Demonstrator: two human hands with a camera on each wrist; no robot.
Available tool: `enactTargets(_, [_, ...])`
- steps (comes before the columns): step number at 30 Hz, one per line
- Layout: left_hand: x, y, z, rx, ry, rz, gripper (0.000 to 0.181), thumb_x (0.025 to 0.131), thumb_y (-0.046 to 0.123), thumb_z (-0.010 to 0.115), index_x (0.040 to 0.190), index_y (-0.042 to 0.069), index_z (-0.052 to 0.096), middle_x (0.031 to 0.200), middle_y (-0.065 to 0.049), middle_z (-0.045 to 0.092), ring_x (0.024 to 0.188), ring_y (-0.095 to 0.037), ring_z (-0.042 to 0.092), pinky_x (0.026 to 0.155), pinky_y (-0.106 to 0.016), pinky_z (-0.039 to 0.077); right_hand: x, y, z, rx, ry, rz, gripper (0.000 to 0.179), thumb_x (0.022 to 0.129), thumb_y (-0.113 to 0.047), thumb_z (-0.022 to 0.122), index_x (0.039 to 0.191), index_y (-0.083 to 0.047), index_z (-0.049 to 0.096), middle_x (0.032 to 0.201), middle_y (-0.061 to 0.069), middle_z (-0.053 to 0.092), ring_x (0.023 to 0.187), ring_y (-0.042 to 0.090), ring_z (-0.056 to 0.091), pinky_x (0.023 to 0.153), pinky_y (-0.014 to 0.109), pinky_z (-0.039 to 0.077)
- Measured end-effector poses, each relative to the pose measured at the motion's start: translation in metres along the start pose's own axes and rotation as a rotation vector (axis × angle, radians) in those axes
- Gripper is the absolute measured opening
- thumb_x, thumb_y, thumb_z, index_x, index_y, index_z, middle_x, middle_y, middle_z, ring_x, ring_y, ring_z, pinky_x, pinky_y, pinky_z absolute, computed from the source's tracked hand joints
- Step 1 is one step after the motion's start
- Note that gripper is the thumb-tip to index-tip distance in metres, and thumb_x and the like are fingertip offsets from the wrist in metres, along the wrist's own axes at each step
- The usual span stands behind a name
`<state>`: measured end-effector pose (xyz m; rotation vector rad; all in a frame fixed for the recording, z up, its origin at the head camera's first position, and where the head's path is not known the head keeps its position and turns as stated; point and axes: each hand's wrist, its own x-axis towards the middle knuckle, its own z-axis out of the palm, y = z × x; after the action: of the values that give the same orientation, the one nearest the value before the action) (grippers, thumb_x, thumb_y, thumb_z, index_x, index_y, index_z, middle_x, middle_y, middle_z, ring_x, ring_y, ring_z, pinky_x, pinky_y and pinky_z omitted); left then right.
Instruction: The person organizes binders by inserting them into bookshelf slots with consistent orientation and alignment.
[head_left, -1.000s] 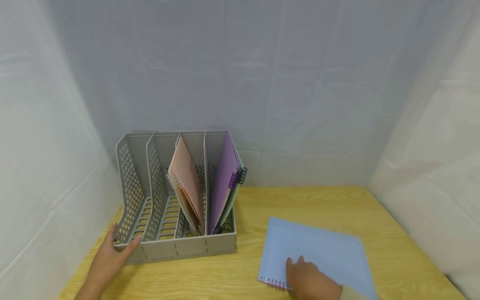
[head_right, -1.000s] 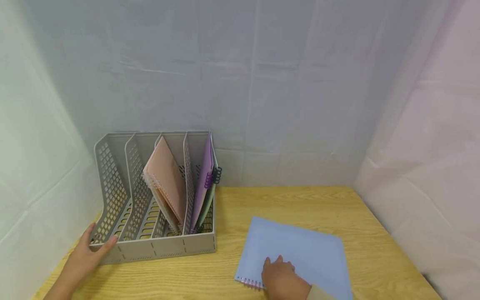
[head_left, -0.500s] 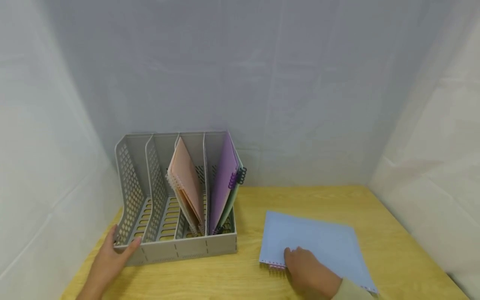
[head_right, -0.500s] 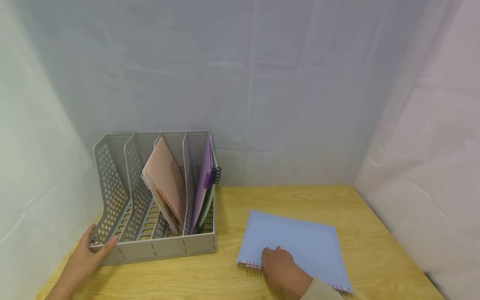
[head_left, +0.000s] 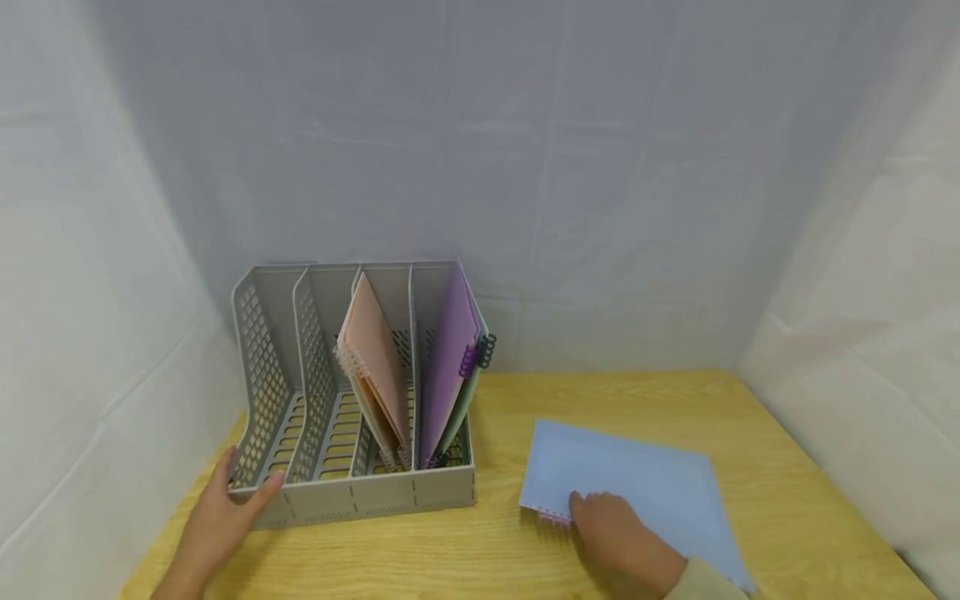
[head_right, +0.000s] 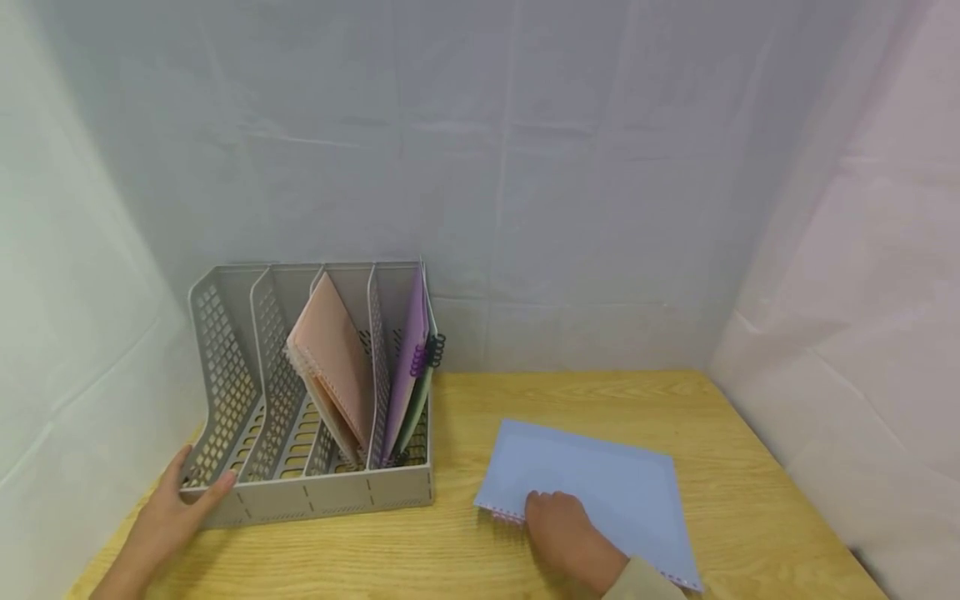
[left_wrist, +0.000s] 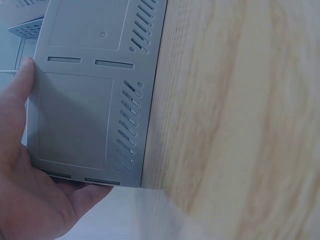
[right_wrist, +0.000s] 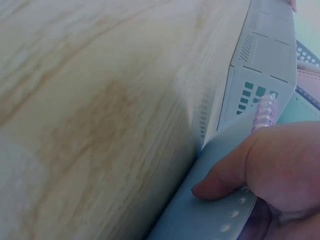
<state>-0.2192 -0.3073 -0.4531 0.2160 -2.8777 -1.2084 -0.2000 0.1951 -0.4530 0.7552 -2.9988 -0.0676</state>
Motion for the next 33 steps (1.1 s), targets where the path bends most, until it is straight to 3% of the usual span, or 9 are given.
enactTargets(6, [0.000,0.000,0.000,0.010,0.017,0.021,0.102,0.096,0.057,0.048,0.151,-0.003,-0.012,0.151,-0.041,0.003,0.132,-0.065,0.013,0.103,-0.076,0.017,0.003,0.003,-0.002,0.042,0.095,0.095,0.030,0.072,0.003,0.068,0.100,0.002,0.059,0.063,0.012,0.055,0.053,0.030,0.054,0.046,0.044,0.050])
enactTargets(13, [0.000,-0.001,-0.002,-0.003,0.012,0.023,0.101,0.096,0.057,0.047,0.151,-0.002,-0.014,0.152,-0.039,0.000,0.132,-0.065,0.012,0.101,-0.077,0.017,0.015,0.005,-0.010,0.073,0.218,0.148,0.049,0.074,0.011,0.065,0.122,0.004,0.056,0.068,0.016,0.063,0.055,0.031,0.059,0.045,0.044,0.051])
enactTargets(18, [0.001,-0.001,-0.001,-0.012,-0.005,0.002,0.103,0.095,0.058,0.048,0.151,0.000,-0.015,0.152,-0.039,0.000,0.133,-0.064,0.011,0.103,-0.076,0.016,0.019,0.003,-0.014,0.129,0.282,0.185,0.054,0.075,0.010,0.063,0.128,0.001,0.054,0.068,0.016,0.064,0.053,0.029,0.060,0.040,0.038,0.047])
enactTargets(23, [0.001,-0.003,-0.001,-0.006,-0.009,-0.007,0.103,0.095,0.059,0.048,0.151,0.000,-0.015,0.152,-0.039,0.001,0.134,-0.064,0.012,0.103,-0.076,0.016,0.020,0.005,-0.016,0.250,0.489,0.196,0.033,0.084,0.005,0.063,0.117,0.000,0.063,0.063,0.010,0.063,0.044,0.016,0.052,0.037,0.028,0.040])
enactTargets(26, [0.001,-0.003,0.000,-0.006,0.002,0.006,0.102,0.096,0.058,0.048,0.151,0.000,-0.014,0.152,-0.039,0.001,0.133,-0.064,0.012,0.102,-0.077,0.017,0.022,0.008,-0.017,0.323,0.638,0.175,0.006,0.088,-0.001,0.067,0.094,-0.001,0.067,0.054,-0.003,0.053,0.041,0.002,0.036,0.036,0.020,0.032])
enactTargets(29, [0.001,-0.003,0.000,-0.006,0.003,0.005,0.102,0.095,0.058,0.048,0.152,0.000,-0.014,0.152,-0.039,0.001,0.133,-0.065,0.012,0.101,-0.078,0.017,0.022,0.011,-0.018,0.348,0.770,0.130,0.017,0.088,-0.002,0.069,0.076,-0.006,0.059,0.051,-0.012,0.035,0.043,-0.005,0.024,0.036,0.015,0.026])
enactTargets(33, [0.001,-0.002,0.000,-0.008,-0.016,-0.025,0.103,0.095,0.060,0.047,0.151,0.001,-0.016,0.153,-0.038,-0.001,0.134,-0.063,0.010,0.103,-0.077,0.016,0.020,0.012,-0.021,0.411,0.888,0.103,0.014,0.088,0.002,0.067,0.078,-0.005,0.061,0.053,-0.015,0.032,0.044,-0.007,0.022,0.036,0.013,0.026])
